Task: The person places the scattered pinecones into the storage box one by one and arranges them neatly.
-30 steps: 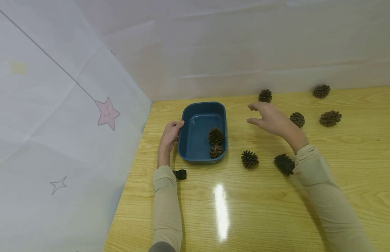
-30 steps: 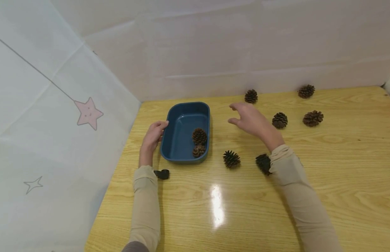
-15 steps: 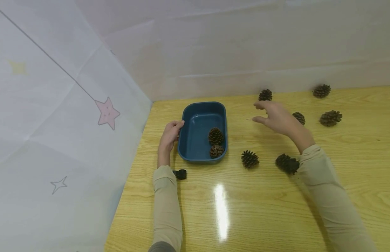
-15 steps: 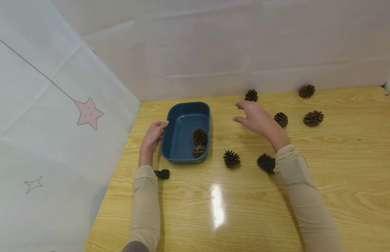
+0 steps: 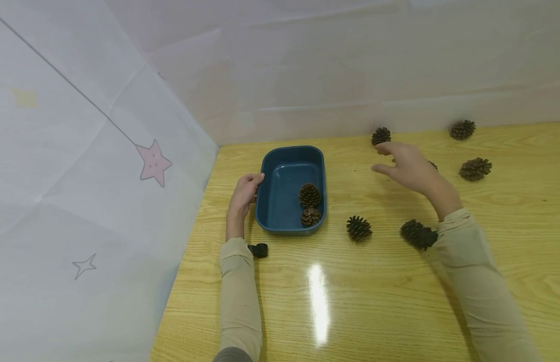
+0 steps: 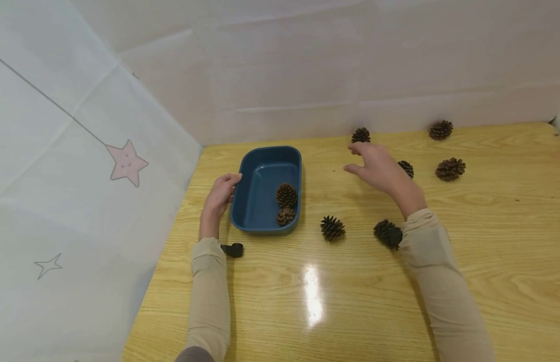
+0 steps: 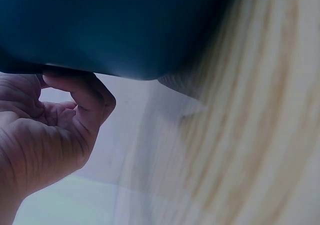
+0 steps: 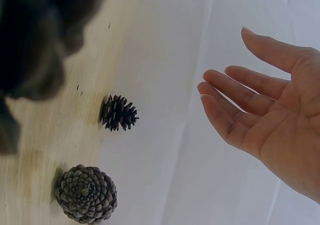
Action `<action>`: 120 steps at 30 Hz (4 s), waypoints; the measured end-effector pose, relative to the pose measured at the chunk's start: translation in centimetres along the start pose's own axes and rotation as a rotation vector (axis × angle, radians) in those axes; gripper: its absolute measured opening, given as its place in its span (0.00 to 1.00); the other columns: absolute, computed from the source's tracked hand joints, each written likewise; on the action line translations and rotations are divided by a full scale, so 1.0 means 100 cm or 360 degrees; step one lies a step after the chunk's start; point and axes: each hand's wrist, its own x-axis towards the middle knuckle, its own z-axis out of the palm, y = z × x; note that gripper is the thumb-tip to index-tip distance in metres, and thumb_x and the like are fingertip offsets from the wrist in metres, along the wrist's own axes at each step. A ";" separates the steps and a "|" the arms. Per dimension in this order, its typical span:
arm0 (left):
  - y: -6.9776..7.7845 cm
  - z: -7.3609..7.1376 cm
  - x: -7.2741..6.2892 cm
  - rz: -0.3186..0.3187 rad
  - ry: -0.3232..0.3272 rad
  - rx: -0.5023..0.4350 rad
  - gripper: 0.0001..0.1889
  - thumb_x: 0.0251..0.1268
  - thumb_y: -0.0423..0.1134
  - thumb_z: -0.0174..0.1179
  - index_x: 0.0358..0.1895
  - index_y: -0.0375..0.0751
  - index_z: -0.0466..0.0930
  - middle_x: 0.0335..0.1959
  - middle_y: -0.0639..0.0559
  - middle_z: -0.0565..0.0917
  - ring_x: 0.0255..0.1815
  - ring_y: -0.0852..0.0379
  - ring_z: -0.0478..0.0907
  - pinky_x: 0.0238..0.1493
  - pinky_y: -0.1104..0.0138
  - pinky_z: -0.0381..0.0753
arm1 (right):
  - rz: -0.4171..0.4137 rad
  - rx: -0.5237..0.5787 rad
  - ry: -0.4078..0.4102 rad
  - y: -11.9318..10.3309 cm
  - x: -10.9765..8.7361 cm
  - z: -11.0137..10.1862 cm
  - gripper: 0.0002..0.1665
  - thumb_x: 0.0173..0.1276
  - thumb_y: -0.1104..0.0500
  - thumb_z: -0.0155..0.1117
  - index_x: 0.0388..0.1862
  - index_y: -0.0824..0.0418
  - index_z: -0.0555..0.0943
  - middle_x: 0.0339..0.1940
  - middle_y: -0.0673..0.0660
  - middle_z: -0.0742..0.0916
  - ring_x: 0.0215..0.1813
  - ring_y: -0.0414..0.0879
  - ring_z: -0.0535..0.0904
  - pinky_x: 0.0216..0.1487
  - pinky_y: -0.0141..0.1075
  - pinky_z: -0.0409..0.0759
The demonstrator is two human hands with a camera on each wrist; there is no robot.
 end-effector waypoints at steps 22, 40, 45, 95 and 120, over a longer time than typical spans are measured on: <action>0.000 0.000 0.000 -0.0007 -0.0016 -0.0019 0.20 0.82 0.46 0.56 0.54 0.27 0.76 0.29 0.50 0.75 0.23 0.61 0.73 0.25 0.71 0.75 | 0.0103 0.0118 0.0099 0.015 -0.013 -0.010 0.38 0.82 0.47 0.59 0.77 0.71 0.64 0.73 0.76 0.71 0.66 0.74 0.71 0.63 0.67 0.70; 0.001 0.000 -0.001 -0.0002 -0.0018 -0.0006 0.19 0.82 0.45 0.55 0.54 0.28 0.77 0.28 0.52 0.75 0.22 0.63 0.72 0.25 0.72 0.75 | 0.0192 0.0145 0.0155 0.026 -0.024 -0.022 0.42 0.82 0.43 0.56 0.81 0.68 0.60 0.75 0.76 0.69 0.66 0.76 0.71 0.62 0.67 0.70; 0.002 0.001 -0.002 0.0000 -0.0015 -0.0004 0.18 0.82 0.45 0.55 0.52 0.28 0.76 0.26 0.53 0.73 0.20 0.64 0.70 0.24 0.72 0.73 | 0.0206 0.0146 0.0195 0.030 -0.028 -0.024 0.43 0.82 0.41 0.55 0.81 0.68 0.61 0.74 0.75 0.69 0.65 0.77 0.71 0.61 0.67 0.71; 0.001 0.003 0.001 0.0017 -0.0008 -0.0015 0.16 0.82 0.46 0.56 0.47 0.31 0.76 0.24 0.55 0.72 0.20 0.63 0.69 0.24 0.72 0.73 | 0.0327 0.0064 0.0114 0.072 -0.034 -0.034 0.48 0.82 0.38 0.53 0.80 0.74 0.56 0.70 0.81 0.69 0.70 0.77 0.64 0.64 0.70 0.64; 0.001 0.005 0.001 0.0004 0.0003 0.0002 0.18 0.82 0.46 0.56 0.51 0.29 0.77 0.29 0.52 0.74 0.21 0.64 0.70 0.25 0.72 0.74 | 0.0425 0.0006 0.0000 0.096 -0.038 -0.037 0.48 0.82 0.41 0.54 0.79 0.78 0.53 0.70 0.84 0.67 0.68 0.80 0.64 0.61 0.71 0.67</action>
